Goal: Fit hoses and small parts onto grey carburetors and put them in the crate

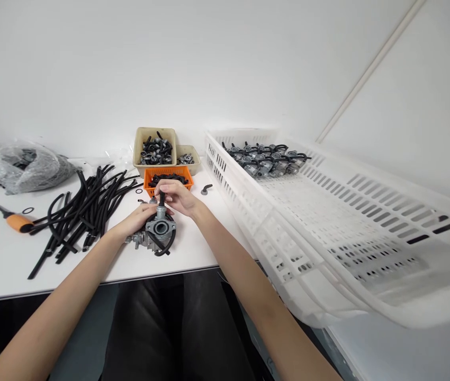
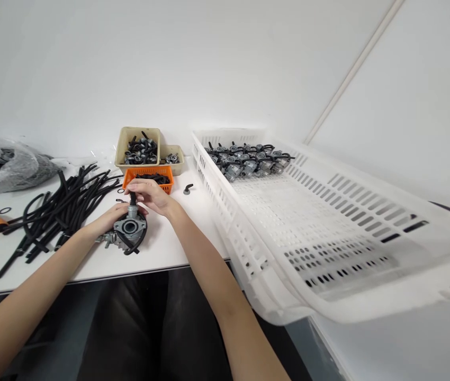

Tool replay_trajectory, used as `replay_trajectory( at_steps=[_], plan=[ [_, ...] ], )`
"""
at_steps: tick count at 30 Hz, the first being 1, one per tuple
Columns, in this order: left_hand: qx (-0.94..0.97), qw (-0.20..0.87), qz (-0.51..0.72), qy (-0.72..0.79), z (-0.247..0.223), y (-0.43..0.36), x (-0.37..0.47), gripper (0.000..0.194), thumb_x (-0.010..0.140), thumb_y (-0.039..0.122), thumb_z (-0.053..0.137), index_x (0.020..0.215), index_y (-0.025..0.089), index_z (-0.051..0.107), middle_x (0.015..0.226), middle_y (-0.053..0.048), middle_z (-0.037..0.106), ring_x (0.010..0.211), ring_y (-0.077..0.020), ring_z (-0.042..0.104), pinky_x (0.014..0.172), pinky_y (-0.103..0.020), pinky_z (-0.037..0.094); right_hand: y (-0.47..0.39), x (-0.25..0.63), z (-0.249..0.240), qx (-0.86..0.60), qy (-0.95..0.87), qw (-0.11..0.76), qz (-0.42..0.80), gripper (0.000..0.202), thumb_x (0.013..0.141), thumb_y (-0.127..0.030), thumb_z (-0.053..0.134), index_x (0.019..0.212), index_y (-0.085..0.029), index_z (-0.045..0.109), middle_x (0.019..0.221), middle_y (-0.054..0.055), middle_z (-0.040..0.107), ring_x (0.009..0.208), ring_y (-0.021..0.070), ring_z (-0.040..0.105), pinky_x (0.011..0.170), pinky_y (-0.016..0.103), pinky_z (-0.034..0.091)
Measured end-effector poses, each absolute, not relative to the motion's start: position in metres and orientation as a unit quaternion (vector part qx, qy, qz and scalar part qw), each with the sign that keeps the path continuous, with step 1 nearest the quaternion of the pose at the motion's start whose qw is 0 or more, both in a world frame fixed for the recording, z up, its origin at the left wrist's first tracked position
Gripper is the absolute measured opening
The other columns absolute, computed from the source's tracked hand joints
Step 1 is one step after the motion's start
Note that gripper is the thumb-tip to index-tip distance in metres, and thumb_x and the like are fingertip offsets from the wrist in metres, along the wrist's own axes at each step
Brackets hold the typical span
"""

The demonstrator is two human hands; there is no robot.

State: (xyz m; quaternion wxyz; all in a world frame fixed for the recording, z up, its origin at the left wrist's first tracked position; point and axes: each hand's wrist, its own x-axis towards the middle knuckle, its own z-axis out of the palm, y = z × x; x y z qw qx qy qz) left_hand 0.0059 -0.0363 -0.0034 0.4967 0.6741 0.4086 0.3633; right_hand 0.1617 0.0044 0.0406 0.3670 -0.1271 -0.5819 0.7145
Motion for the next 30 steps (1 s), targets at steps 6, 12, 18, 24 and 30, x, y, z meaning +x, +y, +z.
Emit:
replay_trajectory(
  at_steps=[6,12,18,24,30],
  plan=[
    [0.664,0.502,0.368,0.415,-0.0017,-0.0385,0.0067,0.051,0.077,0.056,0.051,0.09,0.011,0.072,0.085,-0.009,0.072,0.081,-0.0218,0.064,0.077,-0.03,0.047,0.0108,0.1636,0.0364,-0.1,-0.598,0.354,0.713,0.017,0.067,-0.028,0.056,0.072,-0.014,0.063,0.059,-0.002,0.048,0.051,0.0088,0.032,0.043,0.02,0.026],
    [0.668,0.498,0.369,0.412,-0.0031,-0.0373,0.0051,0.05,0.078,0.054,0.049,0.091,0.012,0.072,0.084,-0.009,0.072,0.082,-0.0219,0.064,0.076,-0.03,0.047,0.014,0.1646,0.0339,-0.098,-0.595,0.368,0.708,0.016,0.069,-0.026,0.052,0.066,-0.014,0.062,0.067,0.002,0.055,0.055,0.0096,0.038,0.051,0.022,0.034],
    [0.669,0.491,0.372,0.416,-0.0019,-0.0373,0.0064,0.051,0.077,0.055,0.049,0.089,0.011,0.072,0.084,-0.009,0.072,0.083,-0.0224,0.064,0.078,-0.031,0.048,0.0105,0.1633,0.0367,-0.089,-0.585,0.368,0.718,0.016,0.068,-0.029,0.06,0.066,-0.013,0.062,0.066,0.0,0.053,0.054,0.0083,0.038,0.047,0.02,0.035],
    [0.668,0.491,0.378,0.413,-0.0025,-0.0359,0.007,0.049,0.075,0.056,0.052,0.084,0.012,0.072,0.085,-0.008,0.072,0.079,-0.0208,0.064,0.079,-0.031,0.047,0.0073,0.1618,0.0368,-0.106,-0.589,0.327,0.731,0.028,0.07,-0.04,0.068,0.073,-0.018,0.052,0.055,-0.006,0.042,0.043,0.0088,0.033,0.029,0.021,0.026],
    [0.669,0.499,0.373,0.404,-0.0033,-0.0375,0.0071,0.048,0.078,0.055,0.051,0.088,0.012,0.072,0.088,-0.008,0.072,0.084,-0.0211,0.064,0.084,-0.031,0.047,0.0046,0.1593,0.0365,-0.122,-0.598,0.337,0.717,0.037,0.072,-0.043,0.07,0.065,-0.021,0.041,0.046,-0.01,0.031,0.037,0.0076,0.033,0.028,0.019,0.029]
  ],
)
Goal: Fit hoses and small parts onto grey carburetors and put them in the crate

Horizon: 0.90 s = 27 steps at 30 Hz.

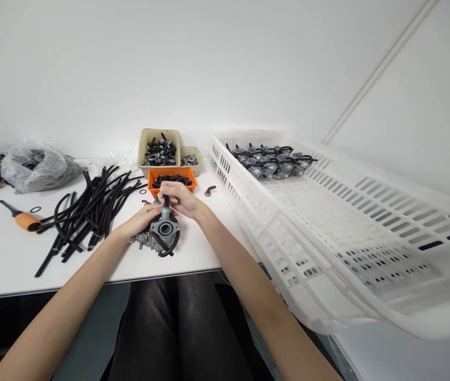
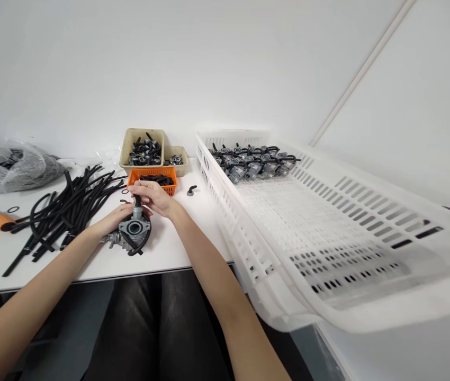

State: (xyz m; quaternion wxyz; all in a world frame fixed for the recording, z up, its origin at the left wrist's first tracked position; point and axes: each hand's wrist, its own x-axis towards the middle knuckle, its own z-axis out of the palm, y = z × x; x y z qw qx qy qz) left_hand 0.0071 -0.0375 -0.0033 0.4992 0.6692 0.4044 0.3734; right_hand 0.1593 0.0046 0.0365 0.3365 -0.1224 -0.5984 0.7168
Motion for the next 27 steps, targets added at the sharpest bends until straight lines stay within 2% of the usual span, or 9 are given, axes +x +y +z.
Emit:
replay_trajectory(
  at_steps=[4,10,14,17,19,23,27],
  plan=[
    [0.671,0.501,0.368,0.404,-0.001,-0.039,0.009,0.049,0.077,0.056,0.052,0.088,0.013,0.072,0.088,-0.008,0.072,0.085,-0.0215,0.064,0.084,-0.031,0.047,0.004,0.156,0.037,-0.143,-0.596,0.36,0.704,0.029,0.076,-0.038,0.068,0.072,-0.02,0.045,0.043,-0.012,0.031,0.034,0.0064,0.029,0.029,0.018,0.026],
    [0.667,0.503,0.37,0.407,0.002,-0.039,0.011,0.048,0.075,0.057,0.053,0.084,0.014,0.072,0.086,-0.008,0.072,0.086,-0.0232,0.064,0.084,-0.032,0.047,0.004,0.152,0.037,-0.157,-0.573,0.383,0.708,0.017,0.077,-0.027,0.065,0.083,-0.017,0.053,0.044,-0.011,0.04,0.034,0.0035,0.023,0.03,0.017,0.017],
    [0.671,0.492,0.372,0.412,-0.001,-0.038,0.009,0.046,0.076,0.056,0.053,0.083,0.015,0.072,0.085,-0.008,0.071,0.084,-0.0215,0.063,0.085,-0.031,0.046,0.004,0.152,0.036,-0.166,-0.575,0.372,0.709,0.016,0.078,-0.03,0.062,0.085,-0.018,0.054,0.04,-0.012,0.034,0.033,0.0052,0.023,0.029,0.018,0.018],
    [0.668,0.492,0.376,0.413,-0.002,-0.038,0.008,0.046,0.076,0.055,0.054,0.083,0.014,0.071,0.084,-0.008,0.071,0.083,-0.0208,0.063,0.084,-0.031,0.046,0.005,0.152,0.035,-0.173,-0.586,0.364,0.703,0.016,0.078,-0.031,0.061,0.085,-0.017,0.055,0.045,-0.01,0.042,0.033,0.0042,0.023,0.031,0.019,0.019],
    [0.668,0.498,0.372,0.41,0.0,-0.039,0.009,0.046,0.077,0.055,0.053,0.085,0.013,0.071,0.084,-0.008,0.071,0.082,-0.0206,0.063,0.083,-0.03,0.047,0.006,0.152,0.034,-0.181,-0.589,0.37,0.695,0.014,0.077,-0.028,0.059,0.083,-0.016,0.056,0.05,-0.008,0.047,0.036,0.0041,0.027,0.034,0.018,0.021],
    [0.67,0.503,0.36,0.412,0.003,-0.041,0.01,0.048,0.077,0.056,0.052,0.087,0.013,0.071,0.084,-0.008,0.071,0.083,-0.0217,0.064,0.08,-0.031,0.047,0.012,0.153,0.03,-0.175,-0.585,0.383,0.693,0.009,0.072,-0.019,0.056,0.08,-0.016,0.058,0.055,-0.006,0.045,0.049,0.0069,0.041,0.045,0.018,0.032],
    [0.676,0.496,0.363,0.407,0.004,-0.042,0.01,0.048,0.078,0.055,0.051,0.087,0.013,0.071,0.087,-0.009,0.071,0.084,-0.0215,0.063,0.081,-0.031,0.047,0.016,0.154,0.028,-0.154,-0.571,0.4,0.7,0.012,0.067,-0.015,0.053,0.078,-0.016,0.057,0.058,-0.005,0.045,0.054,0.0085,0.043,0.052,0.02,0.035]
  ],
)
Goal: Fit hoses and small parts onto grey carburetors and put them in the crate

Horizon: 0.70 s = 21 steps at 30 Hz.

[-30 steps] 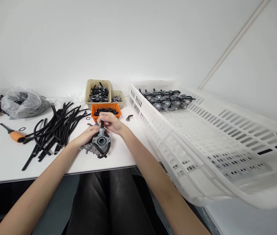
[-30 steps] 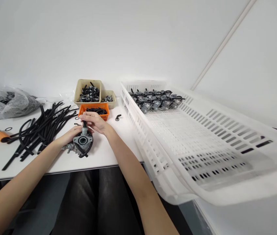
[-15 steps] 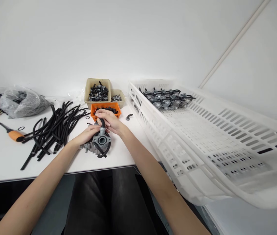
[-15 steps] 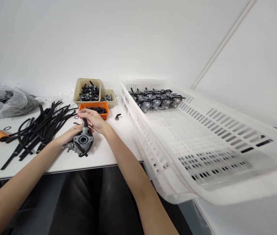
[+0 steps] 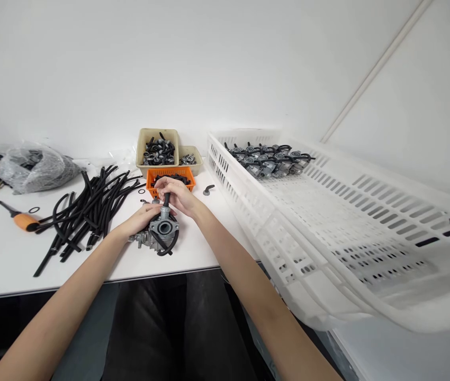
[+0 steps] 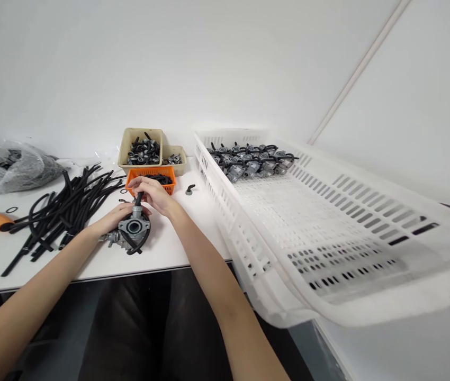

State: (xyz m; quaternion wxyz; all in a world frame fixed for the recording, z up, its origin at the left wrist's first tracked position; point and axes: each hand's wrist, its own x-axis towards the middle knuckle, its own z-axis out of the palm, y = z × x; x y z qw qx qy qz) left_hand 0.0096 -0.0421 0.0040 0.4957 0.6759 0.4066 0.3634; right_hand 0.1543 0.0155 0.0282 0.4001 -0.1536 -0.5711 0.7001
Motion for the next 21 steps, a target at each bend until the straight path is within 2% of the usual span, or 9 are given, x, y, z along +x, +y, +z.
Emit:
replay_trajectory(
  at_steps=[5,9,14,21],
  plan=[
    [0.677,0.487,0.364,0.415,0.004,-0.042,0.009,0.047,0.077,0.055,0.05,0.086,0.014,0.072,0.086,-0.008,0.072,0.084,-0.0214,0.063,0.08,-0.03,0.047,0.014,0.157,0.031,-0.152,-0.565,0.395,0.708,0.013,0.066,-0.018,0.062,0.078,-0.016,0.058,0.061,-0.004,0.05,0.055,0.0082,0.044,0.052,0.021,0.034],
    [0.682,0.481,0.37,0.409,0.003,-0.041,0.008,0.046,0.079,0.053,0.049,0.087,0.014,0.072,0.089,-0.008,0.072,0.085,-0.0217,0.064,0.082,-0.03,0.047,0.012,0.158,0.035,-0.167,-0.545,0.415,0.709,0.018,0.062,-0.023,0.069,0.07,-0.017,0.055,0.059,-0.005,0.051,0.053,0.0078,0.043,0.051,0.021,0.033],
    [0.675,0.486,0.37,0.414,0.001,-0.039,0.008,0.049,0.078,0.055,0.049,0.088,0.012,0.072,0.085,-0.009,0.072,0.081,-0.0222,0.064,0.077,-0.031,0.048,0.01,0.157,0.037,-0.176,-0.496,0.459,0.716,0.025,0.071,-0.034,0.064,0.059,-0.018,0.049,0.05,-0.005,0.046,0.046,0.0076,0.038,0.048,0.022,0.032],
    [0.674,0.487,0.373,0.412,-0.002,-0.037,0.007,0.047,0.08,0.051,0.048,0.09,0.012,0.072,0.087,-0.009,0.072,0.082,-0.0213,0.063,0.077,-0.029,0.048,0.011,0.161,0.038,-0.145,-0.514,0.471,0.702,0.03,0.073,-0.031,0.061,0.054,-0.02,0.04,0.044,-0.007,0.037,0.041,0.0068,0.03,0.047,0.023,0.03]
  ],
)
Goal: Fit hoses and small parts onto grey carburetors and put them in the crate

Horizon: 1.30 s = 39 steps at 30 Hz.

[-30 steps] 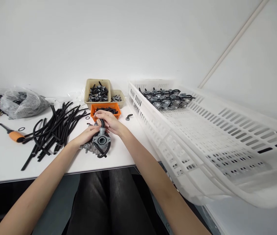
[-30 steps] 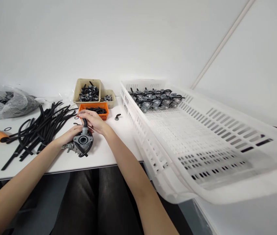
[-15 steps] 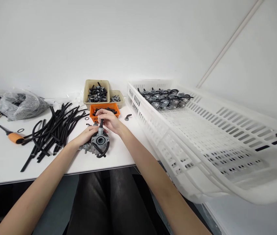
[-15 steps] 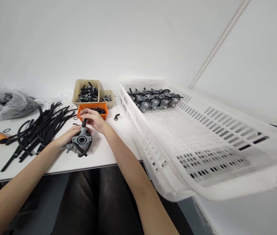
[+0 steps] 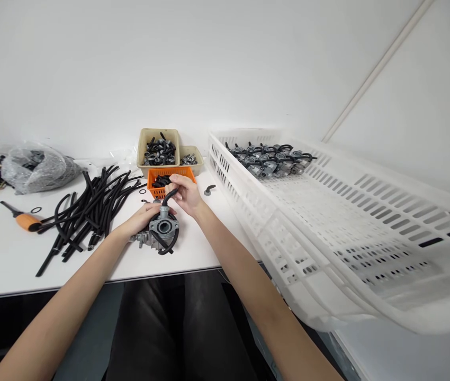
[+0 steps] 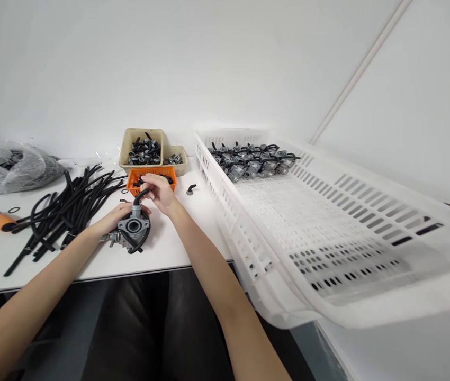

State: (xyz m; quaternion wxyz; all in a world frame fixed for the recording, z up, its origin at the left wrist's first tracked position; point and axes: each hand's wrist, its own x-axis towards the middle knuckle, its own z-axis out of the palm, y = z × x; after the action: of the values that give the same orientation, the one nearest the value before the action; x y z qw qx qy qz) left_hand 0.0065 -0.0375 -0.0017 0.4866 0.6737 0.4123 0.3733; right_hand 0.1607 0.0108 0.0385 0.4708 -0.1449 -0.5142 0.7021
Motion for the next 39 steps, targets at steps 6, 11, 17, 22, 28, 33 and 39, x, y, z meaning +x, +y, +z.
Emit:
replay_trajectory(
  at_steps=[6,11,17,22,28,33,39],
  plan=[
    [0.677,0.488,0.374,0.405,0.0,-0.038,0.006,0.046,0.08,0.051,0.05,0.089,0.012,0.072,0.09,-0.009,0.072,0.086,-0.0217,0.063,0.08,-0.029,0.046,0.004,0.166,0.044,-0.119,-0.549,0.427,0.709,0.033,0.073,-0.027,0.061,0.059,-0.021,0.032,0.044,-0.008,0.035,0.044,0.0083,0.033,0.05,0.023,0.031],
    [0.67,0.494,0.372,0.411,0.001,-0.037,0.006,0.048,0.077,0.053,0.051,0.087,0.012,0.072,0.087,-0.009,0.072,0.083,-0.0221,0.063,0.078,-0.029,0.047,0.003,0.168,0.043,-0.097,-0.566,0.403,0.713,0.037,0.07,-0.029,0.068,0.062,-0.022,0.032,0.045,-0.009,0.034,0.048,0.0092,0.036,0.05,0.022,0.033],
    [0.667,0.49,0.377,0.416,-0.004,-0.035,0.006,0.05,0.076,0.056,0.049,0.087,0.012,0.071,0.083,-0.009,0.071,0.081,-0.0217,0.063,0.076,-0.03,0.047,0.001,0.166,0.044,-0.083,-0.564,0.388,0.725,0.038,0.067,-0.035,0.075,0.065,-0.02,0.04,0.05,-0.009,0.037,0.047,0.0071,0.033,0.044,0.02,0.027],
    [0.674,0.486,0.378,0.408,-0.004,-0.034,0.005,0.046,0.079,0.052,0.049,0.086,0.013,0.071,0.087,-0.008,0.071,0.082,-0.0205,0.063,0.08,-0.03,0.046,0.002,0.162,0.043,-0.108,-0.584,0.391,0.703,0.037,0.063,-0.04,0.078,0.069,-0.018,0.049,0.062,-0.006,0.048,0.051,0.0063,0.039,0.044,0.02,0.029],
    [0.667,0.479,0.389,0.418,-0.002,-0.035,0.007,0.045,0.075,0.054,0.053,0.081,0.013,0.071,0.084,-0.008,0.071,0.081,-0.0208,0.063,0.081,-0.03,0.047,0.002,0.158,0.039,-0.132,-0.616,0.368,0.684,0.04,0.066,-0.049,0.075,0.07,-0.019,0.048,0.056,-0.007,0.043,0.043,0.0065,0.034,0.033,0.02,0.022],
    [0.658,0.491,0.389,0.419,-0.005,-0.034,0.007,0.047,0.075,0.055,0.053,0.084,0.013,0.071,0.086,-0.008,0.071,0.082,-0.0209,0.063,0.082,-0.03,0.047,0.0,0.158,0.04,-0.138,-0.62,0.359,0.684,0.04,0.068,-0.051,0.072,0.072,-0.02,0.046,0.054,-0.008,0.044,0.038,0.006,0.032,0.03,0.02,0.022],
    [0.675,0.478,0.38,0.414,-0.005,-0.034,0.006,0.046,0.077,0.053,0.051,0.085,0.012,0.071,0.089,-0.008,0.071,0.085,-0.0207,0.062,0.084,-0.03,0.045,0.002,0.156,0.039,-0.117,-0.598,0.371,0.701,0.035,0.072,-0.046,0.068,0.069,-0.02,0.045,0.056,-0.006,0.045,0.043,0.0074,0.037,0.033,0.02,0.024]
  ],
)
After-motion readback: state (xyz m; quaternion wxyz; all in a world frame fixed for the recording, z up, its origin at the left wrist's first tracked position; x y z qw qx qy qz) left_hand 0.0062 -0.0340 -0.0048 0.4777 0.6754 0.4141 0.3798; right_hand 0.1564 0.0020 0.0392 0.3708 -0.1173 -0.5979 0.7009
